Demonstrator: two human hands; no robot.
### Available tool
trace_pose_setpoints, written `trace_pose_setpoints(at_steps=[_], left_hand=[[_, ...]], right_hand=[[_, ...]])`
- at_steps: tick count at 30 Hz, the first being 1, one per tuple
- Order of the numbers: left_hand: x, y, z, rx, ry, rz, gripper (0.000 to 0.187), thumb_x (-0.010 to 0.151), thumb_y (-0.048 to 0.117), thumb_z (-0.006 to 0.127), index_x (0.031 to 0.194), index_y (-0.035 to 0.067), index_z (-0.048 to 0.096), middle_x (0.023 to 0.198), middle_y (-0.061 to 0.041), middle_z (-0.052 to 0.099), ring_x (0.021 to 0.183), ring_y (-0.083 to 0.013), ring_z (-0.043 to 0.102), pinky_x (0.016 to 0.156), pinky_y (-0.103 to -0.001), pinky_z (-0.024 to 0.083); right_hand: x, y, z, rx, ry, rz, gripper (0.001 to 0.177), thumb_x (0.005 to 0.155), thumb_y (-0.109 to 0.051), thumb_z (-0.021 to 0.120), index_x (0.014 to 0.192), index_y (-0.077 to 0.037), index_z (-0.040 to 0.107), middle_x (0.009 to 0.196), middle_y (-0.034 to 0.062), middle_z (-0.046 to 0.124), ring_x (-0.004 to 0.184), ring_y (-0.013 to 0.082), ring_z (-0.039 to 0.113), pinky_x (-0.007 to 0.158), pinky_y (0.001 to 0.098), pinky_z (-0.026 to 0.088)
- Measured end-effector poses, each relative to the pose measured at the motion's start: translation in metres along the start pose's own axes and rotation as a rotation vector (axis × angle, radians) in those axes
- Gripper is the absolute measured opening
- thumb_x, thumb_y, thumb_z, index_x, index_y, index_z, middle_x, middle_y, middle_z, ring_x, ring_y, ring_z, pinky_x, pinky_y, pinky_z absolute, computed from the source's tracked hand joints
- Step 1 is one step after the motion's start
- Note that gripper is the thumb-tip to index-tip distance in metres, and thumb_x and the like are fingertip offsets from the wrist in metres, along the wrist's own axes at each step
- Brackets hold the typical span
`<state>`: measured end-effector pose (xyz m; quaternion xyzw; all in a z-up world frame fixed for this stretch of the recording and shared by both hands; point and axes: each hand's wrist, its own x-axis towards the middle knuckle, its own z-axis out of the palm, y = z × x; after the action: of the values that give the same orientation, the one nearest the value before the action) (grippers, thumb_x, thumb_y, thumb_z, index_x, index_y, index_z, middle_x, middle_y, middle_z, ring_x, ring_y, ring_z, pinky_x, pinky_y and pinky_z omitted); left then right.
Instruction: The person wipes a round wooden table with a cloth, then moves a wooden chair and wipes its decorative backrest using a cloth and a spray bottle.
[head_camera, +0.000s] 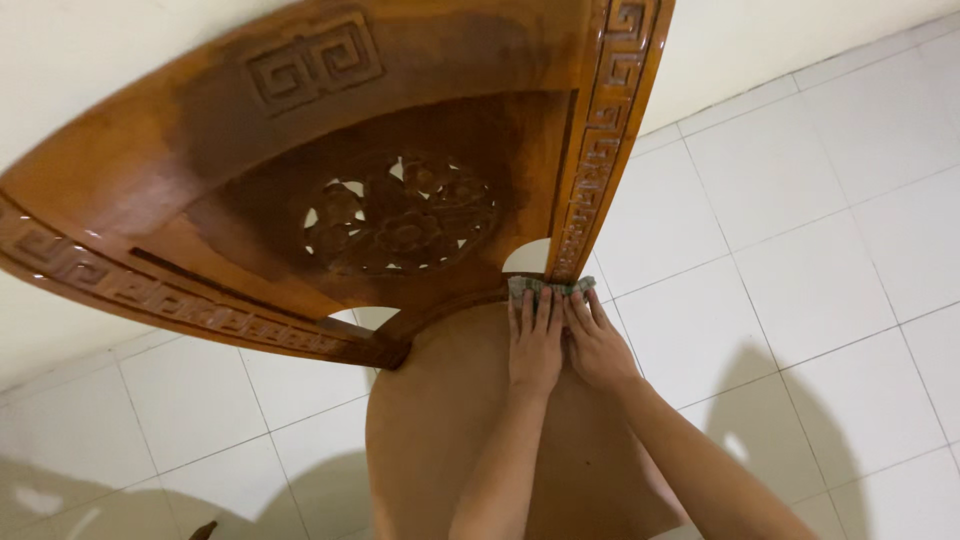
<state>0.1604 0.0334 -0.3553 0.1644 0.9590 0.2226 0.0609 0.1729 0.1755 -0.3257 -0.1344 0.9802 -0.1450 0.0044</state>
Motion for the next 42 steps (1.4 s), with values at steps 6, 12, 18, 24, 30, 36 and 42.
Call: trace_pose_setpoints(at_steps=[6,12,18,24,30,36,42], left_hand=[[-0.012,0.002,0.017,0.021,-0.074,-0.016,0.060,0.102,0.023,0.045,0.159,0.009,0.031,0.170,-0.008,0.017,0.154,-0.0338,0.015,0.124,-0.057,0.003],[-0.032,0.004,-0.009,-0.121,0.065,-0.129,0.044,0.103,0.033,0.049,0.142,0.012,0.056,0.156,-0.007,0.041,0.144,-0.0292,0.036,0.122,-0.057,0.019],[-0.019,0.020,-0.003,-1.066,0.068,-0.747,0.042,0.103,0.037,0.048,0.118,0.004,0.071,0.116,-0.018,0.075,0.109,-0.0335,0.070,0.095,-0.040,0.053],[0.025,0.003,0.026,-1.425,0.066,-0.780,0.050,0.103,0.040,0.047,0.121,-0.003,0.064,0.118,-0.025,0.070,0.111,-0.0402,0.065,0.093,-0.045,0.051],[0.023,0.001,0.002,-1.141,0.048,-0.601,0.049,0.101,0.042,0.044,0.121,-0.001,0.059,0.116,-0.025,0.070,0.109,-0.0409,0.066,0.093,-0.046,0.050],[0.030,0.012,-0.050,-1.103,0.168,-0.452,0.043,0.102,0.036,0.047,0.109,-0.003,0.063,0.105,-0.024,0.071,0.097,-0.0398,0.067,0.084,-0.046,0.051],[0.041,0.035,-0.115,-1.182,0.278,-0.376,0.032,0.102,0.027,0.052,0.103,-0.003,0.064,0.093,-0.018,0.076,0.084,-0.0309,0.075,0.076,-0.041,0.057]], right_hand=[[-0.011,-0.004,0.003,-0.070,-0.179,0.017,0.062,0.095,-0.015,0.054,0.152,0.002,0.038,0.164,0.0194,0.029,0.153,0.0365,0.022,0.122,0.0427,0.029],[-0.014,-0.019,-0.012,-0.030,-0.148,0.164,0.059,0.091,-0.022,0.058,0.146,-0.003,0.049,0.159,0.0191,0.035,0.143,0.0383,0.035,0.114,0.0451,0.037],[0.000,-0.005,0.037,1.024,0.121,0.862,0.038,0.105,-0.022,0.048,0.129,0.003,0.064,0.111,0.0194,0.072,0.103,0.0323,0.069,0.089,0.0409,0.056],[0.028,0.026,0.058,1.210,0.077,0.936,0.029,0.102,-0.017,0.046,0.116,0.002,0.063,0.102,0.0139,0.074,0.089,0.0203,0.071,0.081,0.0336,0.057],[0.034,0.012,0.031,1.223,0.158,0.774,0.021,0.100,-0.011,0.047,0.112,0.000,0.060,0.094,0.0096,0.069,0.080,0.0161,0.066,0.073,0.0314,0.056],[0.046,-0.012,-0.012,1.244,0.309,0.621,0.017,0.100,-0.007,0.044,0.105,0.000,0.059,0.089,0.0071,0.066,0.076,0.0137,0.062,0.068,0.0291,0.053],[0.061,-0.037,-0.061,1.349,0.482,0.452,0.005,0.103,-0.004,0.048,0.101,-0.003,0.052,0.088,0.0049,0.062,0.077,0.0116,0.060,0.070,0.0282,0.052]])
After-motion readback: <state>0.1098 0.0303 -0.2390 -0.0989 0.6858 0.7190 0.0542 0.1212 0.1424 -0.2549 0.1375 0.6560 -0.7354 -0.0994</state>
